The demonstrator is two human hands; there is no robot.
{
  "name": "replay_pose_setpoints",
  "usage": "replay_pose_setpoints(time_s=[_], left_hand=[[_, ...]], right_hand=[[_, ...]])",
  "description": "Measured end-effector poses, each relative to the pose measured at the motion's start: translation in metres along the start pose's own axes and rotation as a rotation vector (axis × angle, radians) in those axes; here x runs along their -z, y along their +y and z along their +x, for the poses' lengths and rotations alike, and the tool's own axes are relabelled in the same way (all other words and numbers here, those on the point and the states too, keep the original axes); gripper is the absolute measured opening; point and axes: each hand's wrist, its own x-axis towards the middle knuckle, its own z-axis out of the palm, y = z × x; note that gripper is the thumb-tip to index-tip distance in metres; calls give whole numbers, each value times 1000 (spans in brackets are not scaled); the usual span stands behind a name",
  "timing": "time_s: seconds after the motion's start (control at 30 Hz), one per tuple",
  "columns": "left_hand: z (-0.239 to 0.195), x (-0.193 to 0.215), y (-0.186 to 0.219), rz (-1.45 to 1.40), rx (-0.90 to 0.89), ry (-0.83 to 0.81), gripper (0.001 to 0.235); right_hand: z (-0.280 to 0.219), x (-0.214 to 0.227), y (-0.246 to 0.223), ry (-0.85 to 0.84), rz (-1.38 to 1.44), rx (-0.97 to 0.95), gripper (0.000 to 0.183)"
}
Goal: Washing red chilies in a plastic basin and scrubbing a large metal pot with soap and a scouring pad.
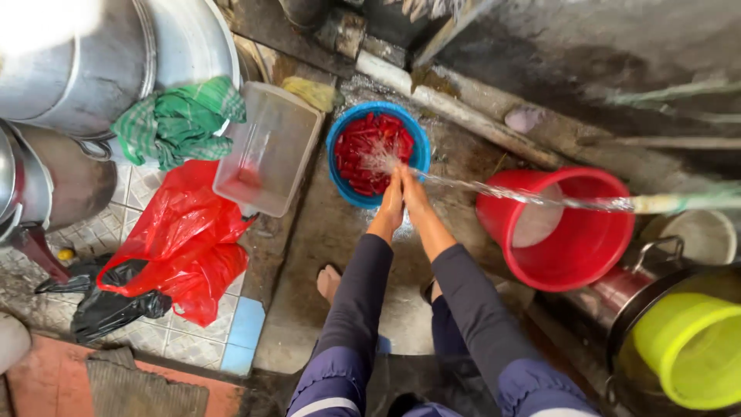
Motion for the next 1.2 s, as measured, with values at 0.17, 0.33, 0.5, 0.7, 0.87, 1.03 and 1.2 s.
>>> replay_pose_setpoints(time_s=[0.17, 0.33, 0.5, 0.7, 0.87, 1.03, 1.2], left_hand=[[48, 87, -179, 589, 55, 303, 53], [111, 147, -218, 636, -26, 574, 73], [132, 138, -242, 479, -210, 760, 52], [148, 142, -255, 461, -364, 875, 27], [148, 168, -273, 558, -356, 859, 39], [64, 125, -146, 238, -310, 841, 66], [159, 103, -243, 330, -323, 845, 71]], right_hand=[[62, -55, 48, 7, -65, -6, 26], [190, -71, 147, 44, -433, 35, 38], [219, -99, 111, 66, -508, 107, 66], [182, -157, 86, 162, -671, 557, 84], [128, -82, 30, -423, -880, 462, 83], [205, -82, 97, -214, -729, 408, 55], [209, -97, 122, -280, -444, 191, 76]])
